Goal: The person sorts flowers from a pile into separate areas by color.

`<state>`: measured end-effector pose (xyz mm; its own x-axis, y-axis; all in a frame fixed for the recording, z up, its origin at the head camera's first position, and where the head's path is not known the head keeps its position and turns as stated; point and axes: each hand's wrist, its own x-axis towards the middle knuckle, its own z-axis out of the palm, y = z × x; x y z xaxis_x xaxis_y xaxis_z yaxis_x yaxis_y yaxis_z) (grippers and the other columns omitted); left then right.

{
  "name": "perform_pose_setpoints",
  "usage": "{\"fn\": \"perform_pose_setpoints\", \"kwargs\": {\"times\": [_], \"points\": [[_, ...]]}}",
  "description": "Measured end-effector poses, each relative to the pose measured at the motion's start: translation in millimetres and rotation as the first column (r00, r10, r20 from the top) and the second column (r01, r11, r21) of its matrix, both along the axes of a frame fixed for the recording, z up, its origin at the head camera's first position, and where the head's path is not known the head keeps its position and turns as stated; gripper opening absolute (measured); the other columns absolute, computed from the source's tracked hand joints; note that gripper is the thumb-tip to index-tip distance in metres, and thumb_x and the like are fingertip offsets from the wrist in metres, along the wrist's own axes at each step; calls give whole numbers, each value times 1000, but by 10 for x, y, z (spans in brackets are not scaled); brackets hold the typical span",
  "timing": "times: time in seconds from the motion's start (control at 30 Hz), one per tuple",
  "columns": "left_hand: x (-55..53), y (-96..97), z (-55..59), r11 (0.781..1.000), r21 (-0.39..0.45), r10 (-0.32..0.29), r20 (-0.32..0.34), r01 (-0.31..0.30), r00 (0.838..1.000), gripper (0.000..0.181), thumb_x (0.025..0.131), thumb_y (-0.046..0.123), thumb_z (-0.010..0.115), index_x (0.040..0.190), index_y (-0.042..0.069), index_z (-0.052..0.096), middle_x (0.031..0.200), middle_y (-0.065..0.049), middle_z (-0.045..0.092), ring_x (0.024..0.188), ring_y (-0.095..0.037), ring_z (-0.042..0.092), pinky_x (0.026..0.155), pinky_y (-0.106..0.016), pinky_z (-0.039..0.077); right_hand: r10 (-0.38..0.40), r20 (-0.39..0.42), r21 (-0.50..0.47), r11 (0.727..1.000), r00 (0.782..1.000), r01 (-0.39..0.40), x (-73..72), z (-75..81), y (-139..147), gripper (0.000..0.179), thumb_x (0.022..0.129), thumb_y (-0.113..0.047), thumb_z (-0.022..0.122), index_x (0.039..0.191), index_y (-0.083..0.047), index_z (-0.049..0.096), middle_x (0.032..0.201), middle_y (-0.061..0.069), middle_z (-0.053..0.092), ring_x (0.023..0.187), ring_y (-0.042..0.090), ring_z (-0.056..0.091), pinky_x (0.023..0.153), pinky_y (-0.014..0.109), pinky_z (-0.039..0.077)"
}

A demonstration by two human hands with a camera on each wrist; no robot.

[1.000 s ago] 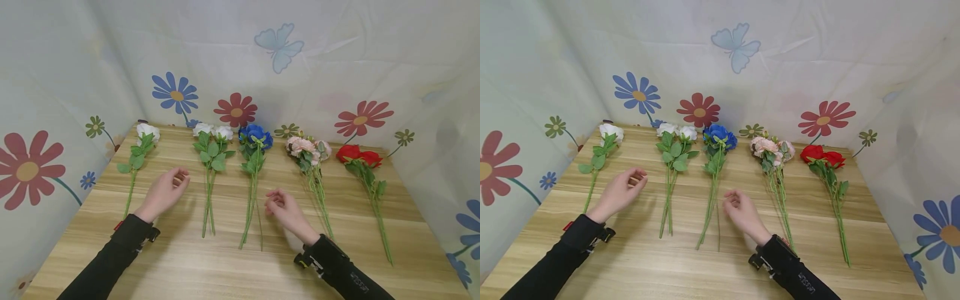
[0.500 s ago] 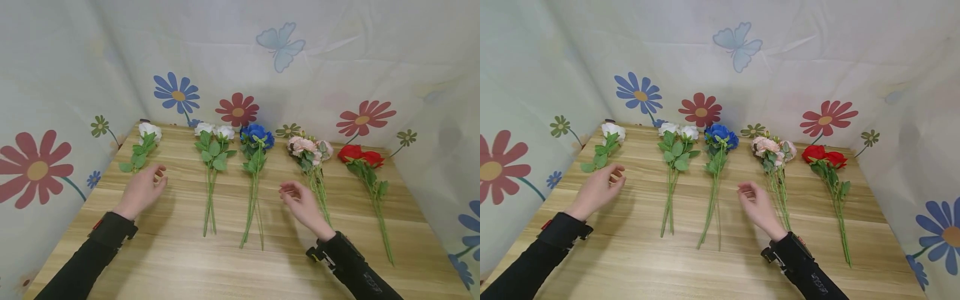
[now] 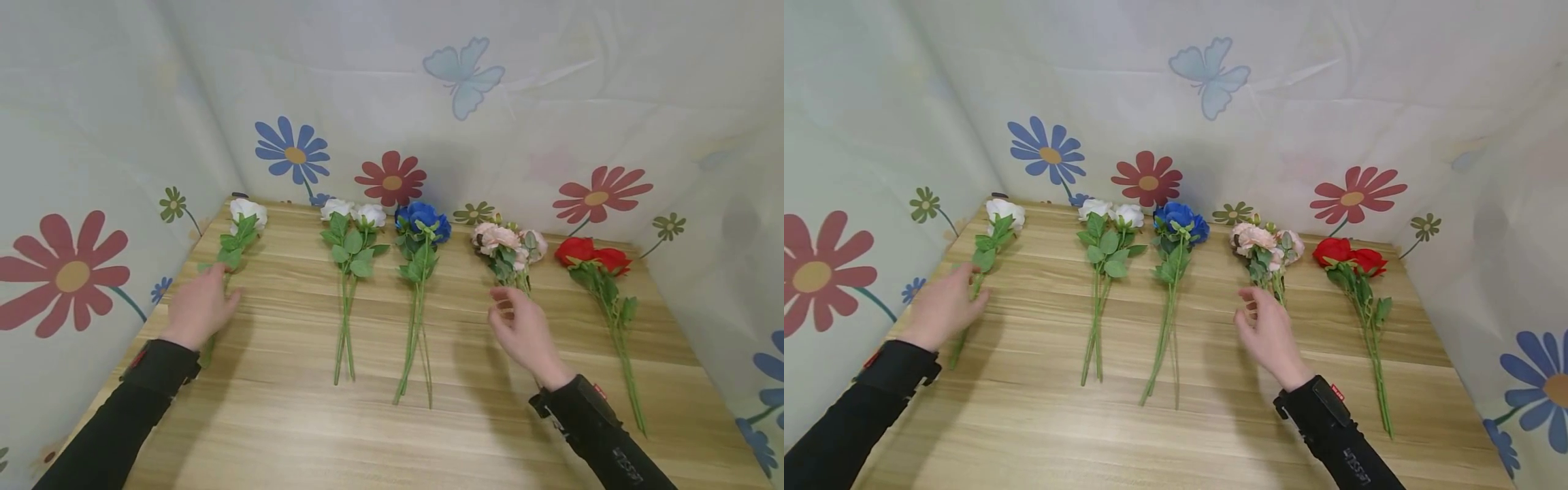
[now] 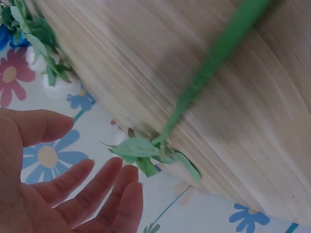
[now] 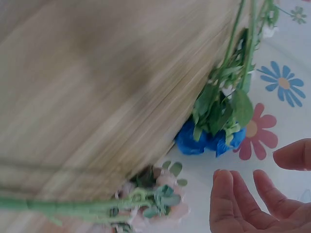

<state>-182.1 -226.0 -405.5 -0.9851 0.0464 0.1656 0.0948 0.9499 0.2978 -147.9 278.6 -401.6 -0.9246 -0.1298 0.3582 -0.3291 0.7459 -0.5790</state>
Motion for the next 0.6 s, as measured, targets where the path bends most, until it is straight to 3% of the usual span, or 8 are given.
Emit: {"fn": "perform_pose_setpoints", "kwargs": {"times": [0.23, 0.4, 0.6], "points": [[-39, -96, -33, 997, -55, 60, 56, -57, 997, 56, 88, 27, 60, 123, -14, 45, 107, -38, 55, 82, -54, 57, 56, -59, 47, -15, -141, 186, 982, 990, 42, -80, -4, -13, 33, 87, -8, 60, 117, 5, 56, 107, 23, 59, 92, 36, 57, 73, 51, 48], [-92, -145, -58, 994, -69, 91, 134, -82, 987, 50, 88, 33, 59, 103, -14, 49, 89, -35, 58, 73, -50, 58, 49, -53, 45, -1, -174, 228, 973, 985, 42, -163, -2, -89, 35, 85, -9, 61, 117, 5, 56, 107, 23, 58, 96, 38, 56, 80, 53, 47], [-152, -218, -100, 994, -65, 97, 235, -84, 967, 39, 88, 36, 57, 73, 0, 50, 67, -18, 53, 63, -38, 57, 45, -45, 42, 10, -175, 254, 967, 984, 35, -221, 6, -230, 34, 86, -10, 61, 118, 3, 55, 107, 22, 57, 97, 39, 55, 79, 53, 46]]}}
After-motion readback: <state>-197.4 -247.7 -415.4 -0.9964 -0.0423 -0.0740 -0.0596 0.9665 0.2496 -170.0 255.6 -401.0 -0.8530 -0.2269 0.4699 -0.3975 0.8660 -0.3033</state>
